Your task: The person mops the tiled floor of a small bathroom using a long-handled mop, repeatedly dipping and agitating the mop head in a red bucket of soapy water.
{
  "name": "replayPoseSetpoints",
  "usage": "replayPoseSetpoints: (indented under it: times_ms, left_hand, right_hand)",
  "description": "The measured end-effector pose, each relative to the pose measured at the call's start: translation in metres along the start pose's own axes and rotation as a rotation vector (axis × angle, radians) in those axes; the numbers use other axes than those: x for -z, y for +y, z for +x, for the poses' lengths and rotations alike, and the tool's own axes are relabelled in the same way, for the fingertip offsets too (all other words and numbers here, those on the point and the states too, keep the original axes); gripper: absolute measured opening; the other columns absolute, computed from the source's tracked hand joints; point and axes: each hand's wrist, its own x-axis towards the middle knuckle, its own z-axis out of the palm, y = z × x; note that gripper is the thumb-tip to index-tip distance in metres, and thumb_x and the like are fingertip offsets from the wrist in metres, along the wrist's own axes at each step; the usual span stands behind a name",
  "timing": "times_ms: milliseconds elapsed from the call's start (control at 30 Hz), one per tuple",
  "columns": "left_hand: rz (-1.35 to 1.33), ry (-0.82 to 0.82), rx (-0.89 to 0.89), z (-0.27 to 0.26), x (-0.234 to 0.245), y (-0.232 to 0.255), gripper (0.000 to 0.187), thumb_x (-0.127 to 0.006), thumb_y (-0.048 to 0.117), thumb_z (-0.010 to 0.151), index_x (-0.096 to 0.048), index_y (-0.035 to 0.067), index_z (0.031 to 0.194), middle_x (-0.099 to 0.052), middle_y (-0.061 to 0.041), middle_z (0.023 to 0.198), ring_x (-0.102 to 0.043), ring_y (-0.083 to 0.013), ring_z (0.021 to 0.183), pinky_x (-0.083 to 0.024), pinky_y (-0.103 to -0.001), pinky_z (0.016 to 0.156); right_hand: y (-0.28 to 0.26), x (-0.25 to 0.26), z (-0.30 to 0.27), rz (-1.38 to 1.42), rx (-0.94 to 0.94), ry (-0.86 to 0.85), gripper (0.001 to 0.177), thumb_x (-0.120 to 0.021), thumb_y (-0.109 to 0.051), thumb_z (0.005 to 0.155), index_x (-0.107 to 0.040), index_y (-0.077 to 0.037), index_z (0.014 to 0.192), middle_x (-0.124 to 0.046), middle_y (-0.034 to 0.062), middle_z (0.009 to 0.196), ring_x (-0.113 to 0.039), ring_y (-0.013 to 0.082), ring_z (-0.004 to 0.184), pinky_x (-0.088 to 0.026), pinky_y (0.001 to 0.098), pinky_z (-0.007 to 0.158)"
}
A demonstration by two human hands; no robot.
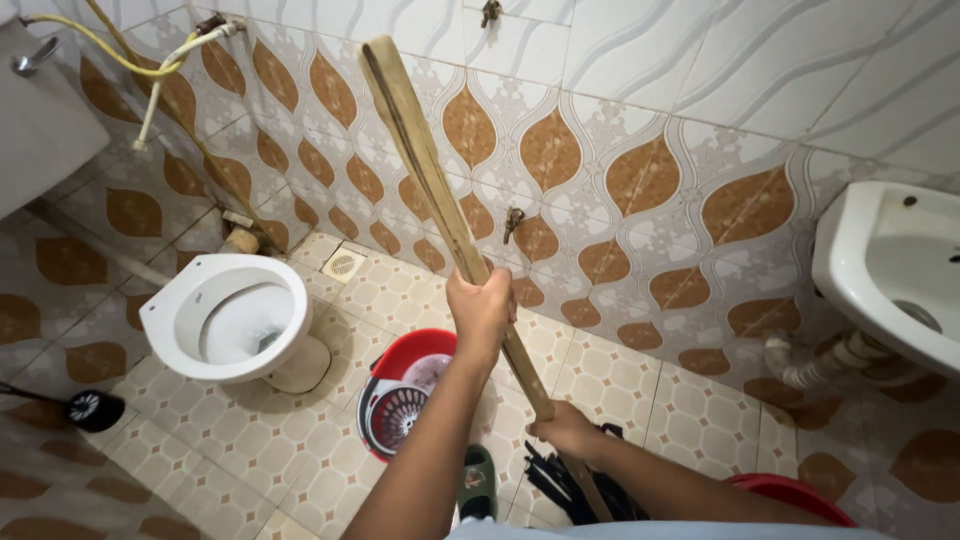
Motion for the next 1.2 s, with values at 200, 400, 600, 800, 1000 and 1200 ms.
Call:
replayPoseSetpoints:
  times_ms: [200, 400, 600, 800, 1000, 1200]
  left_hand:
    - [0.026, -0.056, 0.103, 0.028, -0.005, -0.001, 0.009, -0.059, 0.002, 0.084, -0.051, 0.006, 0.081, -0.054, -0.006, 0.052, -0.049, -0.0138, 0.036, -0.038, -0.029, 0.034]
    - [-0.127, -0.293, 0.192, 0.07, -0.006, 0.003, 0.012, -0.06, 0.003, 0.086, -0.048, 0.006, 0.085, -0.046, -0.002, 0.052, -0.043, -0.0136, 0.035, -0.036, -0.031, 0.034]
    - [-0.145, -0.588, 0.211, 0.122, -0.013, 0.028, 0.013, -0.058, 0.005, 0.089, -0.047, 0.007, 0.083, -0.045, -0.001, 0.052, -0.041, -0.0123, 0.035, -0.036, -0.03, 0.034]
    - [-0.008, -0.834, 0.164, 0.169, -0.037, 0.06, 0.012, -0.06, 0.007, 0.087, -0.049, 0.005, 0.081, -0.049, -0.001, 0.051, -0.045, -0.012, 0.036, -0.039, -0.03, 0.034]
    - [0.009, -0.94, 0.06, 0.191, -0.043, 0.087, 0.01, -0.059, 0.005, 0.08, -0.049, 0.007, 0.08, -0.049, -0.001, 0.053, -0.044, -0.0111, 0.038, -0.04, -0.029, 0.035]
    - [0.092, -0.846, -0.008, 0.217, -0.018, 0.088, 0.013, -0.06, 0.007, 0.081, -0.052, 0.006, 0.071, -0.05, -0.001, 0.058, -0.047, -0.0102, 0.048, -0.04, -0.028, 0.045]
  right_hand:
    - [-0.003, 0.004, 0.023, -0.028, -0.037, 0.072, 0.024, -0.074, -0.026, 0.086, -0.066, -0.004, 0.092, -0.066, 0.0074, 0.084, -0.064, 0.0209, 0.084, -0.051, 0.0391, 0.079]
    - [-0.046, -0.028, 0.04, -0.13, -0.242, 0.542, 0.028, -0.07, -0.036, 0.089, -0.072, -0.014, 0.105, -0.076, 0.0101, 0.095, -0.072, 0.0301, 0.094, -0.054, 0.0426, 0.088]
    - [-0.125, -0.037, 0.053, 0.035, -0.364, 0.7, 0.036, -0.068, -0.047, 0.092, -0.074, -0.015, 0.108, -0.078, 0.0104, 0.1, -0.073, 0.0332, 0.098, -0.055, 0.0441, 0.09]
    - [-0.199, -0.025, 0.09, 0.415, -0.43, 0.817, 0.044, -0.069, -0.049, 0.094, -0.072, -0.013, 0.119, -0.074, 0.0133, 0.11, -0.071, 0.0333, 0.102, -0.055, 0.0457, 0.091]
    - [-0.237, -0.01, 0.146, 0.762, -0.267, 0.94, 0.04, -0.069, -0.04, 0.093, -0.069, -0.012, 0.123, -0.074, 0.0099, 0.111, -0.07, 0.0244, 0.096, -0.055, 0.0424, 0.086]
    - [-0.246, 0.003, 0.2, 0.71, -0.072, 0.844, 0.047, -0.072, -0.035, 0.09, -0.061, -0.01, 0.128, -0.068, 0.0085, 0.107, -0.066, 0.0205, 0.088, -0.054, 0.0397, 0.079]
